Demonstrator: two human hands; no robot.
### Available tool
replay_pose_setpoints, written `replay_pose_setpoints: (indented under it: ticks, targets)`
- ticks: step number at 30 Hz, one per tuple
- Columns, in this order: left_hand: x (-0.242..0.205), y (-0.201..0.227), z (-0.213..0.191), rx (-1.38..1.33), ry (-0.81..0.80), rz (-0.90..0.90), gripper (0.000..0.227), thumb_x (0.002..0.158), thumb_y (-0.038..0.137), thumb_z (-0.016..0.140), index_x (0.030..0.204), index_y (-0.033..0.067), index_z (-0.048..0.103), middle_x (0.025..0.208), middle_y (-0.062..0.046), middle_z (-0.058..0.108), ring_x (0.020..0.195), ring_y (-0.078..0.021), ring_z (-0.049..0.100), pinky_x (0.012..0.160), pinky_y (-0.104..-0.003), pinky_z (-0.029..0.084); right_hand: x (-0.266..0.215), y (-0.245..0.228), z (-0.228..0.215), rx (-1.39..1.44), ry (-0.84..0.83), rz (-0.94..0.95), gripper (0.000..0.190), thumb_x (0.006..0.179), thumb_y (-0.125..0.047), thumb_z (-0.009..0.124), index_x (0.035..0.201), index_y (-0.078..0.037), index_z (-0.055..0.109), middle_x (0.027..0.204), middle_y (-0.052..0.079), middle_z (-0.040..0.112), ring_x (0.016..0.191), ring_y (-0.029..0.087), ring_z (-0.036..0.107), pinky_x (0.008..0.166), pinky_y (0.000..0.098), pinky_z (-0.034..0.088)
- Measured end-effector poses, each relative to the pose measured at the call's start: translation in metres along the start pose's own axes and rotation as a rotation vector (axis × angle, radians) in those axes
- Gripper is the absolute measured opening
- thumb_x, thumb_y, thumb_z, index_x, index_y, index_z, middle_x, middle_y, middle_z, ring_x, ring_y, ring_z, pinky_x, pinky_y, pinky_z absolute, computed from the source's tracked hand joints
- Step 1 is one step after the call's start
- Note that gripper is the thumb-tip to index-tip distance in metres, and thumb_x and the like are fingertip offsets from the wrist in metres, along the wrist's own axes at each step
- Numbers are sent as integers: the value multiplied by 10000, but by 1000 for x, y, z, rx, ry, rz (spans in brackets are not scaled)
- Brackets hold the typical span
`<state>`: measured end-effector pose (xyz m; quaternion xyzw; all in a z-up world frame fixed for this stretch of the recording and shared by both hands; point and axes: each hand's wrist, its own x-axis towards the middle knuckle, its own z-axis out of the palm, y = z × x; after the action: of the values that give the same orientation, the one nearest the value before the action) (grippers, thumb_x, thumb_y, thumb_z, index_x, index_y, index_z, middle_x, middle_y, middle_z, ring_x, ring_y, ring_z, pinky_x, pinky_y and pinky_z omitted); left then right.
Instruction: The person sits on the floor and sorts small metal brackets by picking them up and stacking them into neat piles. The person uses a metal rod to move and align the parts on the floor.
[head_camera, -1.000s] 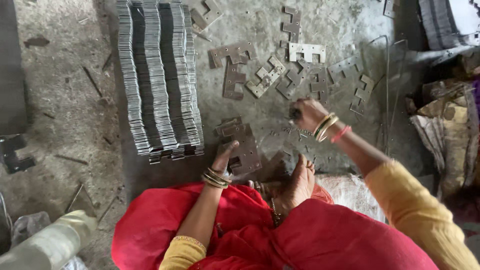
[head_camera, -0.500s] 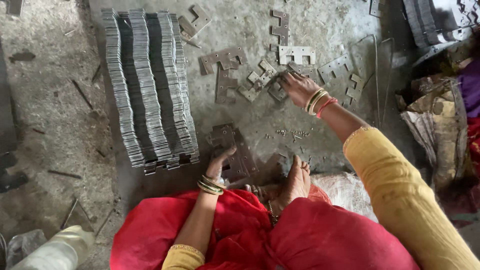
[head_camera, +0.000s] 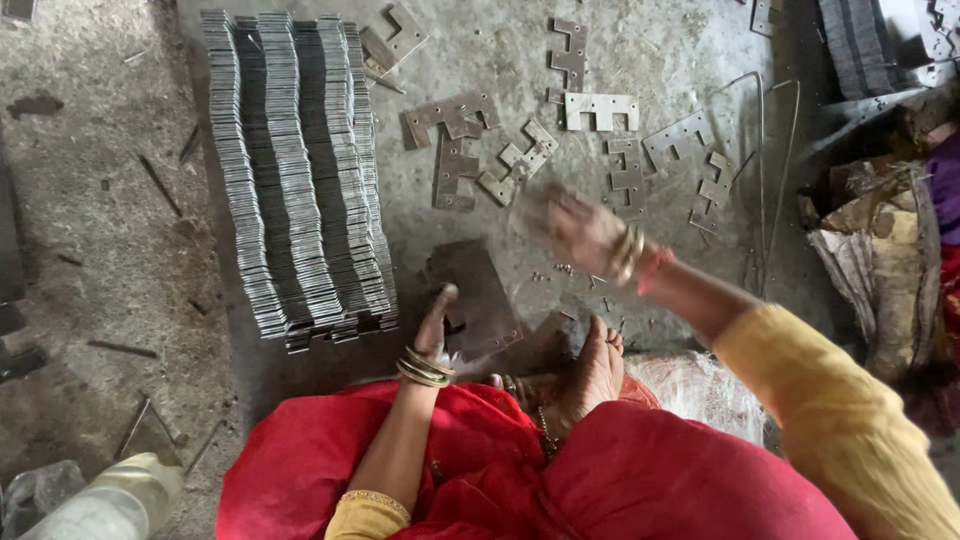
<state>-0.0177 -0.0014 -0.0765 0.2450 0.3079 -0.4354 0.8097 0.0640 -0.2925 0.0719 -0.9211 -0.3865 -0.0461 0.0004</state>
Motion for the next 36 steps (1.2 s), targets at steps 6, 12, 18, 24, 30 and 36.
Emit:
replay_pose_setpoints:
  ticks: [6, 12, 18, 24, 30, 36]
  targets:
    - [-9, -5, -3, 292, 118, 257, 438, 872, 380, 774, 1187, 78, 741, 1151, -46, 726, 1029, -188, 664, 946, -405, 520, 59, 57, 55, -87, -325, 138, 687, 748, -102, 707, 1411, -31, 543, 1513, 191, 494, 1408, 343, 448, 1153, 395, 365]
    - [-16, 1, -1, 175, 193, 160, 460, 820, 353, 812, 1205, 109, 752, 1227, -20, 720, 1072, -136, 668, 980, -390, 512, 55, 59, 51, 1, -338, 53, 606, 794, -119, 666, 1361, 59, 551, 1405, 284, 543, 1335, 398, 528, 1152, 436, 426]
    - [-3, -8, -8, 41, 121, 193, 520, 819, 295, 818, 1282, 127, 648, 1137, -37, 699, 992, -214, 681, 827, -404, 611, 30, 22, 25, 63, -440, 370, 541, 903, -78, 648, 1417, 46, 536, 1234, 237, 650, 1013, 359, 707, 838, 424, 604]
    - [29, -24, -40, 44, -67, 307, 527, 818, 277, 786, 1298, 141, 615, 1147, -24, 698, 1013, -191, 697, 833, -378, 618, 17, -3, 18, 737, -167, 646, 501, 848, -34, 659, 1348, -30, 617, 1092, 184, 731, 875, 266, 743, 676, 350, 635]
    - [54, -36, -84, 382, -23, 344, 458, 942, 353, 672, 1250, 18, 724, 1227, -84, 752, 1153, -199, 692, 1022, -334, 548, -4, 119, 55, 10, -281, 716, 652, 812, 47, 686, 1442, -91, 588, 1331, 156, 662, 1149, 332, 644, 826, 422, 595]
    - [37, -33, -78, 325, 38, 330, 448, 864, 231, 780, 1215, -45, 737, 1276, -142, 744, 1219, -213, 682, 1117, -349, 473, -28, 187, 73, 32, -366, 800, 721, 679, -110, 839, 1356, -105, 592, 1316, 145, 628, 1274, 411, 519, 1026, 546, 455]
